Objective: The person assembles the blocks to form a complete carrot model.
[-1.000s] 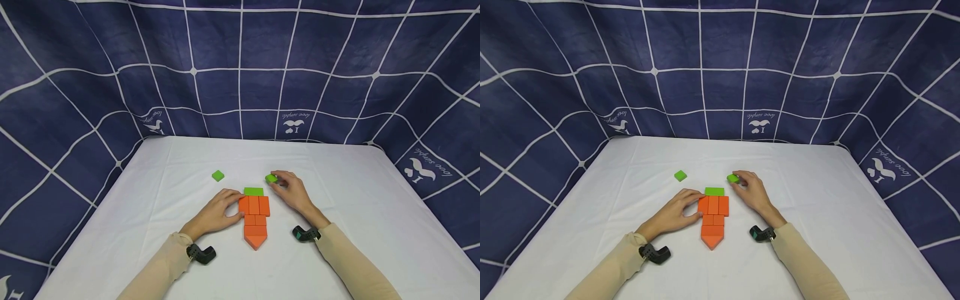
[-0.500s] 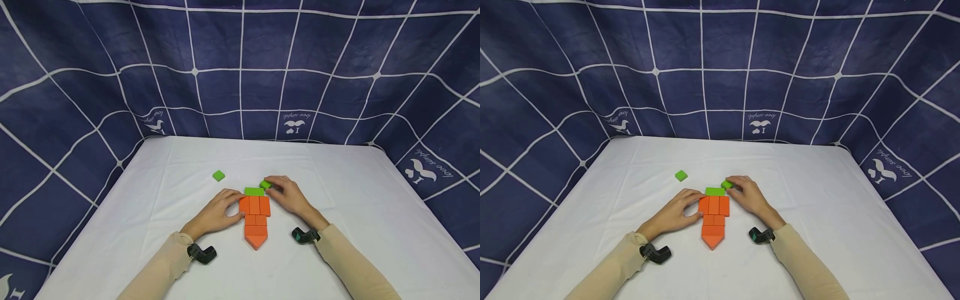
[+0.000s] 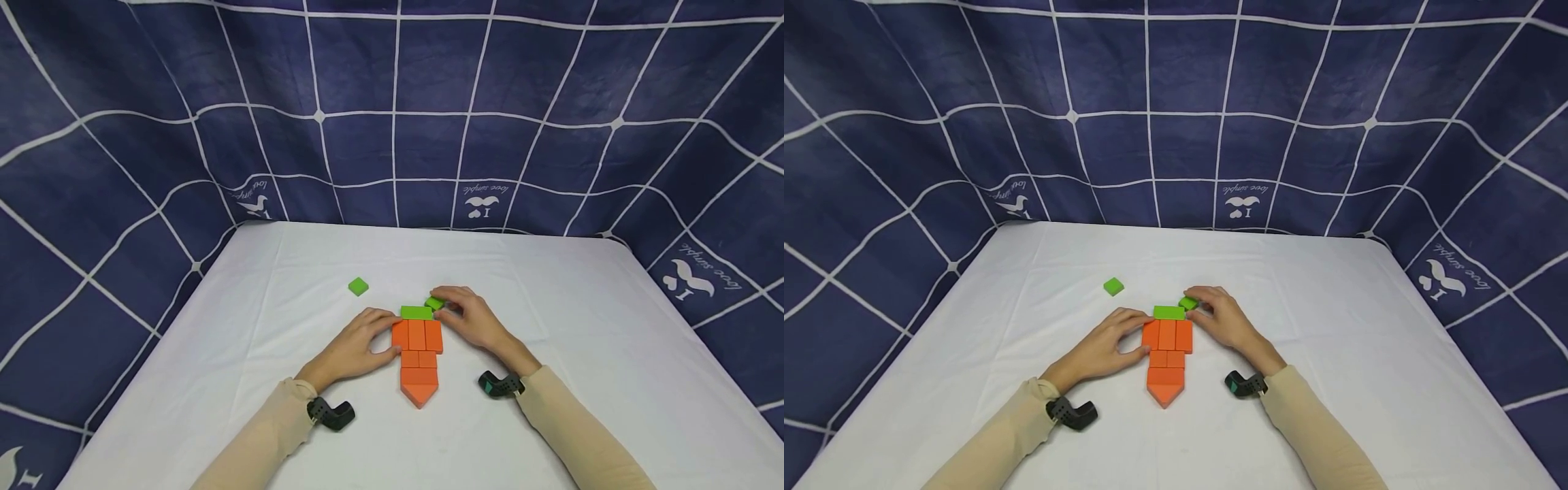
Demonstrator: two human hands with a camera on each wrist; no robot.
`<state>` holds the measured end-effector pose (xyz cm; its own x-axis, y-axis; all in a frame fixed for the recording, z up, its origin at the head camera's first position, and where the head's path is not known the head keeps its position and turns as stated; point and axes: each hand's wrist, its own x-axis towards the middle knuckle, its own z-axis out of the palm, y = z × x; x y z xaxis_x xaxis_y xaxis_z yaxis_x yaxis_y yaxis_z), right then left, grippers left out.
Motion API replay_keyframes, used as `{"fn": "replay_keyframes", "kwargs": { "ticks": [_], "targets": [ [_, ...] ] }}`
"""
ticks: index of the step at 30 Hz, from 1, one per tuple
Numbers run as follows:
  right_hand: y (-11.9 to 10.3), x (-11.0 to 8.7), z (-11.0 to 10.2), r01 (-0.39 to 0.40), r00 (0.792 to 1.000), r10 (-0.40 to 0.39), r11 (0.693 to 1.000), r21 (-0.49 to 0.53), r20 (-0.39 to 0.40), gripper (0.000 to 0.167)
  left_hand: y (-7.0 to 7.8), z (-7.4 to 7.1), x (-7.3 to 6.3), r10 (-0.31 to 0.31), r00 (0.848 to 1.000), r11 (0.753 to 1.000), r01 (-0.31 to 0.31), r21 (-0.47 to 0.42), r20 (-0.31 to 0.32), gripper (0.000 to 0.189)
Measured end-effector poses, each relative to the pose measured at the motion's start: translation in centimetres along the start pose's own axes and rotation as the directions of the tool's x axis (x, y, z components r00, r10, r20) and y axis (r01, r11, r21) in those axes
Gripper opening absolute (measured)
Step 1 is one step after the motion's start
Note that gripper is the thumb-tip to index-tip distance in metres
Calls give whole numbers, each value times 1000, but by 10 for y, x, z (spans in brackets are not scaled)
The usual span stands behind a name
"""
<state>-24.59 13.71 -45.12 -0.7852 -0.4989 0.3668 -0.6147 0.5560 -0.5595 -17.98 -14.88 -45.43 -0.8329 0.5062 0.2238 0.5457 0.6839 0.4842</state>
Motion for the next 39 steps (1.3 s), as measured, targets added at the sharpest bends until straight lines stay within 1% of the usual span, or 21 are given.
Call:
{"fn": "replay_keyframes", "kwargs": {
  "ticks": [5,8,11,16,22,29,35,39],
  "targets": [
    [-4,5,-4,15,1000,-15,999,29,0,42,-1,1,1,-3,1000,1000,3,1,4,56],
    [-8,11,-5,6,1000,-6,1000,30,13,40,-1,2,2,4,1000,1000,-4,0,9,56],
    [-12,24,-7,13,999,-14,1000,22,48,39,-1,2,2,9,1000,1000,-9,1,10,56],
    [-19,53,-9,45,990,-48,999,23,129,40,-1,2,2,10,1000,1000,-10,2,6,56],
    [-26,87,-4,63,973,-69,997,32,218,41,0,3,1,16,1000,1000,-16,1,7,55],
    [-32,121,13,48,952,-55,998,30,301,40,-1,3,1,15,1000,1000,-15,8,-5,54],
    [-38,138,27,34,934,-43,999,33,355,39,-2,1,0,16,1000,1000,-16,11,-4,55],
    [-42,146,36,20,911,-27,1000,22,411,41,-3,0,0,20,1000,1000,-20,6,-2,54]
  ]
}}
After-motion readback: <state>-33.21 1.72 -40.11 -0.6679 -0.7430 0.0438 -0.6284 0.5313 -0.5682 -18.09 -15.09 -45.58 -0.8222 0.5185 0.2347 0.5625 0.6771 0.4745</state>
